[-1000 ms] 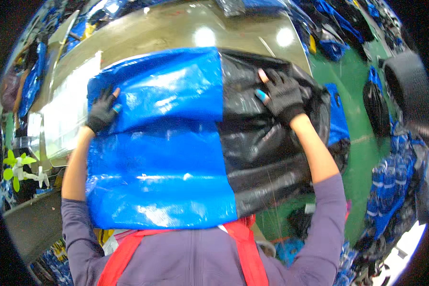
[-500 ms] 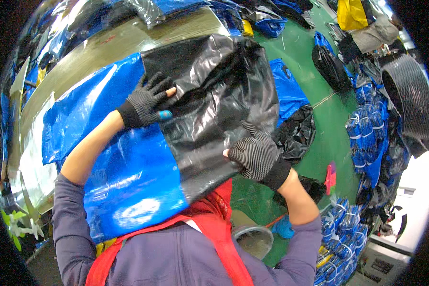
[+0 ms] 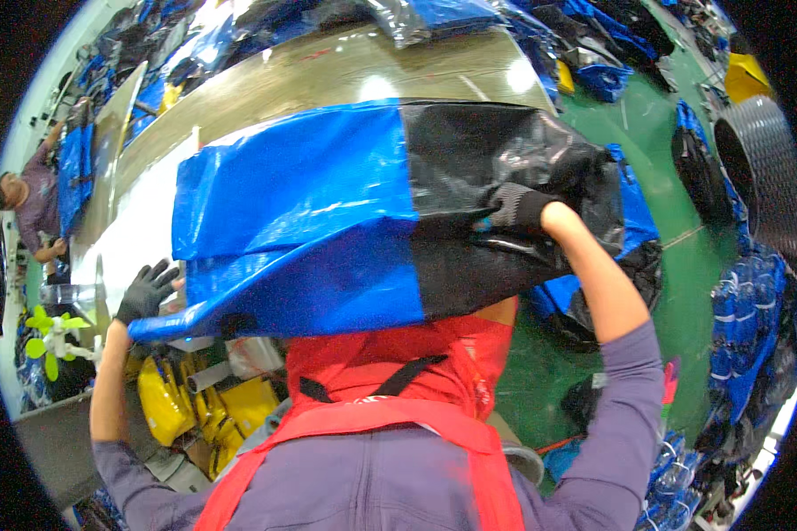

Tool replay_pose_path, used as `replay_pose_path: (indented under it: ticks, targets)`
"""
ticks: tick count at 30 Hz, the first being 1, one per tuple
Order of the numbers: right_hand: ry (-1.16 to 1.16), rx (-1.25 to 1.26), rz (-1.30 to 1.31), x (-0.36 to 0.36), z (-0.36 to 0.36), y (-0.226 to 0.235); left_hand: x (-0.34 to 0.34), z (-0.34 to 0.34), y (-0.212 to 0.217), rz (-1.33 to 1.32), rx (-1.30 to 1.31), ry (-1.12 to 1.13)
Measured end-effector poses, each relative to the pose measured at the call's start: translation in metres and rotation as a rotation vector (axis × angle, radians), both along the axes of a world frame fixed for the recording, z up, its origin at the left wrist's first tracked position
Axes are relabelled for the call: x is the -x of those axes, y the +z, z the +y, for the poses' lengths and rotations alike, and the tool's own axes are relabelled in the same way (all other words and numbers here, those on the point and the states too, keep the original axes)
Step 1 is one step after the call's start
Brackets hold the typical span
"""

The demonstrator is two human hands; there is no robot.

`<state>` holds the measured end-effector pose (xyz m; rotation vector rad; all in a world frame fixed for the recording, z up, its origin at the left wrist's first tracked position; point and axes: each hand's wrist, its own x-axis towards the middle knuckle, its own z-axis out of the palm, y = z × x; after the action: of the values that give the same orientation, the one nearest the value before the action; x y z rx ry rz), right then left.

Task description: The person folds a blue and black soft bag on a table, places it into a clear plastic bag, and seals it. The person repeats this process with another bag, handling each item one at a time.

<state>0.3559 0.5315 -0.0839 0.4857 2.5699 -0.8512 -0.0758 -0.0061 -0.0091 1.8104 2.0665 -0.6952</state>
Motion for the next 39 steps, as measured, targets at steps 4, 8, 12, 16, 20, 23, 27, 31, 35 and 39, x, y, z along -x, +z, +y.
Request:
replay_pose_path:
  ticks: [4, 8, 12, 16, 20, 23, 27, 31, 35, 39]
  targets:
    - [-0.079, 0.046, -0.114, 0.001, -0.002, 0.013, -0.041, -0.076, 0.005, 0.013, -0.080, 0.199]
    - [-0.066, 0.109, -0.130, -0.006, -0.002, 0.019, -0.038, -0.055, -0.080, -0.481, -0.548, 1.200]
    - [-0.095, -0.229, -0.267, -0.002, -0.027, 0.032, -0.028, -0.014, -0.106, -0.097, -0.830, 1.090]
    - [-0.200, -0.701, -0.384, 0.026, -0.082, 0.060, -0.086, 0.104, -0.031, 0.095, -1.264, 0.413]
    - [0.053, -1.160, 0.010, 0.017, -0.112, 0.068, -0.168, 0.246, -0.030, -0.141, -0.829, -0.124]
    - [-0.123, -0.789, 0.244, -0.011, -0.093, 0.047, -0.191, 0.279, -0.057, -0.345, -0.568, -0.189]
    - [-0.277, -0.726, 0.121, -0.036, -0.057, 0.005, -0.187, 0.293, -0.066, -0.280, -0.394, -0.226]
    - [-0.237, -0.786, 0.390, -0.048, -0.057, -0.011, -0.199, 0.344, -0.073, -0.514, -0.714, -0.412]
    - [-0.130, -0.563, 0.460, -0.073, -0.110, 0.004, -0.208, 0.370, -0.102, -0.453, -0.779, -0.372]
    - [-0.032, -0.569, 0.500, -0.079, -0.147, 0.055, -0.207, 0.353, -0.107, -0.440, -0.732, -0.435]
